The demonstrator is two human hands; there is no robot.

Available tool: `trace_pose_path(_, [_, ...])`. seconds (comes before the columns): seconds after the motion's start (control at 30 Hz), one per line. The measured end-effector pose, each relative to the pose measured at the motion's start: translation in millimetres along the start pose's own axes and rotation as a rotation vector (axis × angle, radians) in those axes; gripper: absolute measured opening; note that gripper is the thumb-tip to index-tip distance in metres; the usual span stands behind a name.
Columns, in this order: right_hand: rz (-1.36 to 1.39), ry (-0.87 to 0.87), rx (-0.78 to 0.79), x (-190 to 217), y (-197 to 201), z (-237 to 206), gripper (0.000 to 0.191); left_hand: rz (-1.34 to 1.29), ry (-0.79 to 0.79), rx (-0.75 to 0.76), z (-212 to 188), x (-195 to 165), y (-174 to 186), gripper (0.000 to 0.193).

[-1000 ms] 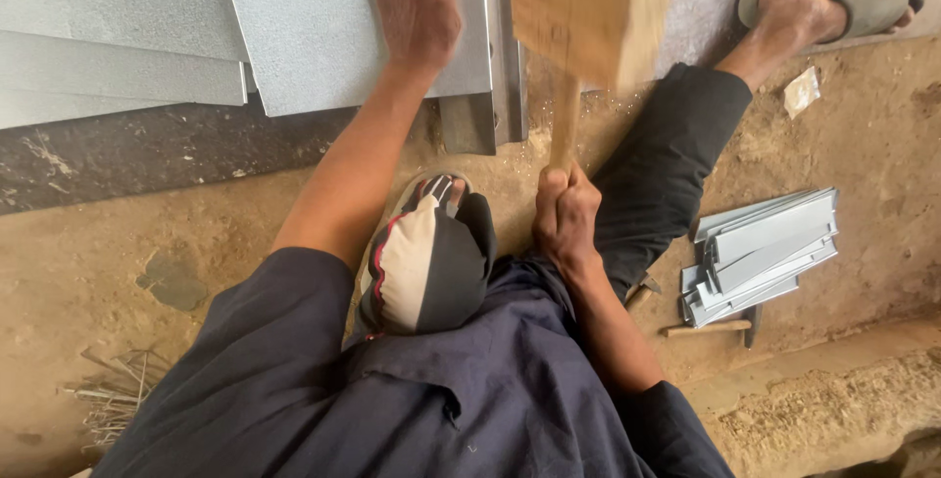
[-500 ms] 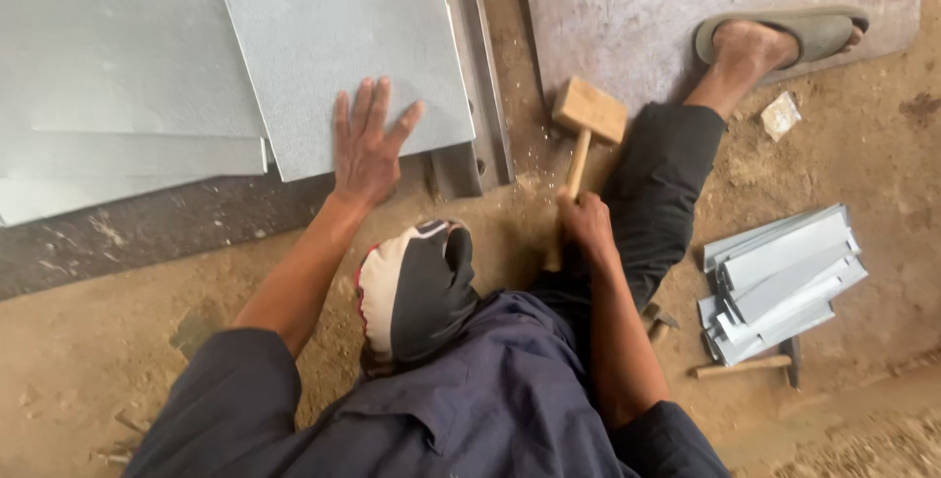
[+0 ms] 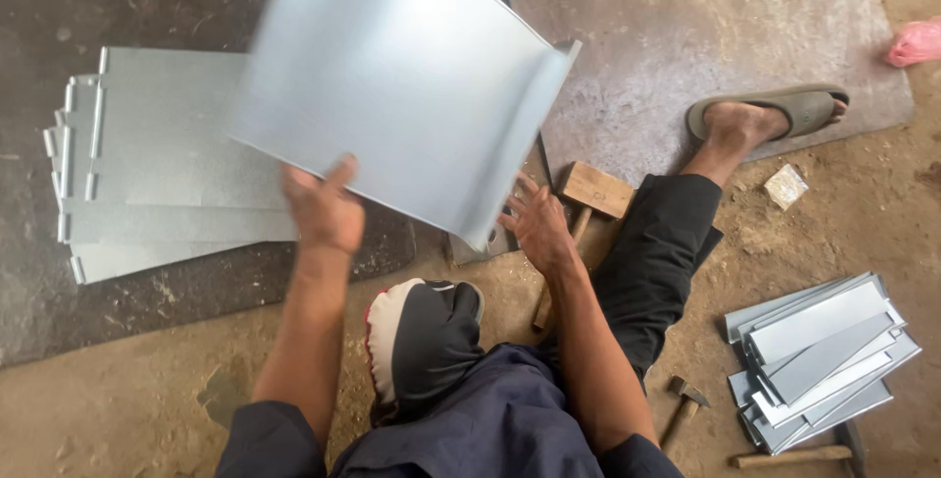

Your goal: The person sits on the ground and bends sheet metal panels by hand, folding edges over a metal form and tapping them flat with a wooden mallet. They finish each panel, set it on a stack of completed panels, and pull the next flat panel to continue bending.

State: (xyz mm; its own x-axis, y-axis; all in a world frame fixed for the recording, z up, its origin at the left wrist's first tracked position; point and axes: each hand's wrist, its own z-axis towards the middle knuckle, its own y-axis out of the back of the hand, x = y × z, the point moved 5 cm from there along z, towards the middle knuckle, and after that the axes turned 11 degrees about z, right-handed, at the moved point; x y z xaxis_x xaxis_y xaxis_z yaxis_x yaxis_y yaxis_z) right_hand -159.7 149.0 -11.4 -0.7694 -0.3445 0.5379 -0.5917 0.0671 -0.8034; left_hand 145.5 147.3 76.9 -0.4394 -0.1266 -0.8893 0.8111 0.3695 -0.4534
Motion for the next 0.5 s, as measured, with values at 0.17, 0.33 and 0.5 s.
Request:
trace_pose_path(0.17, [-0.076,0.046,-0.238,6,47,-2,0.051,-0.120,0.508,0.239,-57,124,27,0.066])
trace_pose_path(0.33, [-0.254,0.051,-0.281,32,94,-48,0.045,0.598,0.658,0.578,-79,144,110,0.065])
trace_pose_path(0.5, [-0.342,-0.025,-0.343,46,111,-84,0.042,0.189,0.614,0.335,-34,115,108,0.065])
